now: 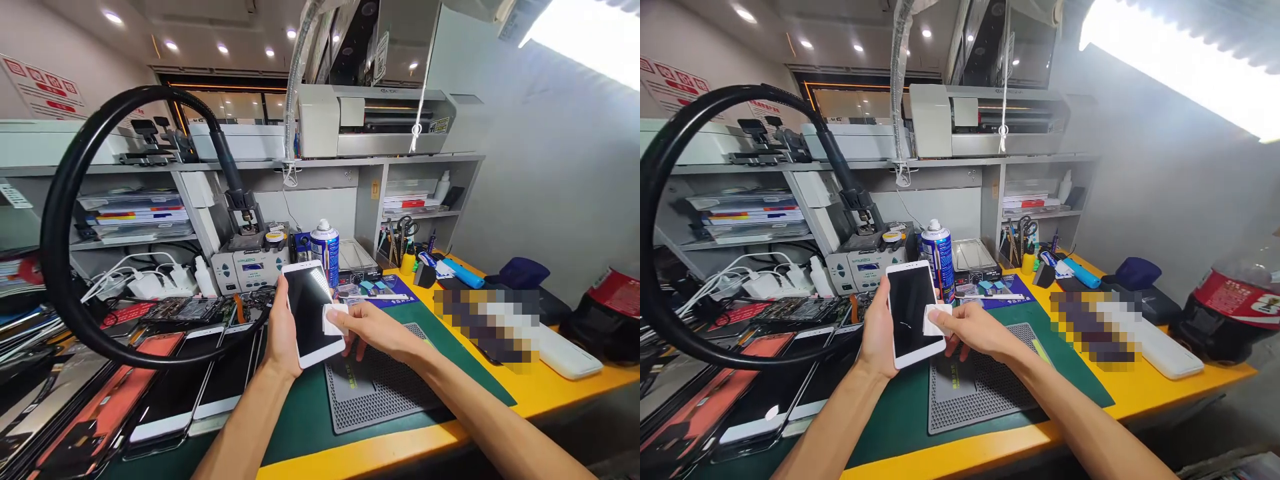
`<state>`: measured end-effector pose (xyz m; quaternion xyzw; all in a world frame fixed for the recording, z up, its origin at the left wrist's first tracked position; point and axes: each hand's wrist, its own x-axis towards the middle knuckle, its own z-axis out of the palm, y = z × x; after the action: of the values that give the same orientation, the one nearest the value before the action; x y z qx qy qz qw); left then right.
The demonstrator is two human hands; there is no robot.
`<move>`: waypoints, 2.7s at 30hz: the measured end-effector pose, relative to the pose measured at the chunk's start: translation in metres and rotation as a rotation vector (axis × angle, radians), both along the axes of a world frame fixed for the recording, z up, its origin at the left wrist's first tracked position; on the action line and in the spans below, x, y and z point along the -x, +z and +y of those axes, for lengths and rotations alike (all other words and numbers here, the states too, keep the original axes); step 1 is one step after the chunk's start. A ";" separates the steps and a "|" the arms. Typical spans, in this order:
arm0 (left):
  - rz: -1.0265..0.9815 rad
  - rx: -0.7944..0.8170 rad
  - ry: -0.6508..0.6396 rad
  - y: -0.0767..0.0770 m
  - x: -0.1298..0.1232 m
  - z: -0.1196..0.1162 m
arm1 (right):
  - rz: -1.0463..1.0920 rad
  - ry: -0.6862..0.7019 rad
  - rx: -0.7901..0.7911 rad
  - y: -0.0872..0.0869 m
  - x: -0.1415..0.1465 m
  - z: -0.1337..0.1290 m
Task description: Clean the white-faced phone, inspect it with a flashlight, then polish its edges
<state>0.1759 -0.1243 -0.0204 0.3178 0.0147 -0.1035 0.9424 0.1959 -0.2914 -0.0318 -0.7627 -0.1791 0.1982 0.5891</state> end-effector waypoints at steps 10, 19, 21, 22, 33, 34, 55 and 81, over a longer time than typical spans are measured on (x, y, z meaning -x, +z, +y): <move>-0.026 -0.044 0.158 0.009 0.001 0.005 | 0.019 0.090 -0.185 -0.010 0.010 0.015; -0.095 -0.014 0.338 0.010 0.002 -0.002 | 0.048 -0.030 -0.258 -0.024 0.017 0.035; -0.099 -0.026 0.358 0.009 0.003 -0.003 | 0.050 -0.049 -0.250 -0.027 0.019 0.039; -0.103 -0.037 0.365 0.008 0.003 -0.003 | 0.062 -0.054 -0.238 -0.029 0.020 0.041; -0.057 -0.075 0.360 0.013 0.013 -0.005 | 0.189 0.033 -0.240 -0.035 0.026 0.047; -0.061 -0.059 0.347 0.013 0.013 -0.004 | 0.179 0.039 -0.243 -0.035 0.026 0.046; 0.133 0.099 0.238 0.004 -0.007 0.006 | -0.111 -0.070 -0.345 -0.015 0.021 0.027; 0.033 0.197 0.065 0.003 -0.004 0.003 | -0.291 -0.089 -0.425 -0.014 0.029 0.026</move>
<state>0.1797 -0.1218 -0.0174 0.2214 0.0303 -0.0790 0.9715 0.1668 -0.2656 -0.0461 -0.6496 -0.2659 0.0184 0.7121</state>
